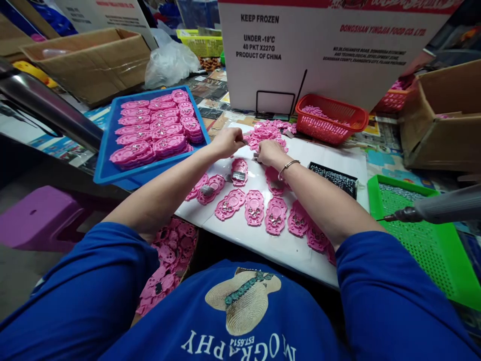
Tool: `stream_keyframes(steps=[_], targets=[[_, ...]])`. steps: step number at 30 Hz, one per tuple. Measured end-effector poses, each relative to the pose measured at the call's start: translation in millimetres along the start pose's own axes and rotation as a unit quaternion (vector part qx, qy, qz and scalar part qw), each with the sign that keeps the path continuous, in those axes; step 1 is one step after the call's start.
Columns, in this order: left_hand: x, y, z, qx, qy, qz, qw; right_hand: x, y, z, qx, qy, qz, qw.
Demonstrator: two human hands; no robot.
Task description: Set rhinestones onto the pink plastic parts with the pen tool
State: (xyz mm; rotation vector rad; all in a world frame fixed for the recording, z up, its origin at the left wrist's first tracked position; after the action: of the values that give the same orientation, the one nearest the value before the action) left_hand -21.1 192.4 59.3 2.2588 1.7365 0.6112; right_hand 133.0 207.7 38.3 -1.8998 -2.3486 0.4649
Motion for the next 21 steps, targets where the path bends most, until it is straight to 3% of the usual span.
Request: stream_keyframes(steps=[5, 8, 11, 17, 19, 21], targets=[[-28, -4, -8.4, -0.084, 0.034, 0.000, 0.996, -8, 5, -7, 0.158, -0.012, 0.034, 0.987], [-44, -5, -11.6, -0.148, 0.041, -0.003, 0.988, -21, 4, -16, 0.281, -0.047, 0.017, 0.958], [-58, -3, -14.5, -0.281, 0.042, -0.027, 0.959, -34, -4, -25, 0.371, -0.086, -0.014, 0.925], [-95, -6, -24.0, -0.487, 0.005, -0.057, 0.872, -55, -38, -26, 0.460, -0.172, -0.058, 0.869], [-112, -16, -32.5, -0.490, 0.035, -0.068, 0.868, -61, -55, -22, 0.480, -0.197, -0.061, 0.853], [-133, -30, -43.1, -0.468, 0.092, -0.082, 0.875, -68, -75, -16, 0.461, -0.210, -0.070, 0.859]])
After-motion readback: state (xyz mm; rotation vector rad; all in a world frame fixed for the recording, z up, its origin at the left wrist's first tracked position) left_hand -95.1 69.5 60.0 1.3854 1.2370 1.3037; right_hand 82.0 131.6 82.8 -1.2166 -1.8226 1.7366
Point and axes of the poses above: each hand's wrist, its own x-axis towards the middle knuckle, its own z-axis out of the palm, y = z × x, the point moved 3 cm from there along x, towards the middle knuckle, and after that the axes turned 6 degrees about z, right-handed, at the moved point
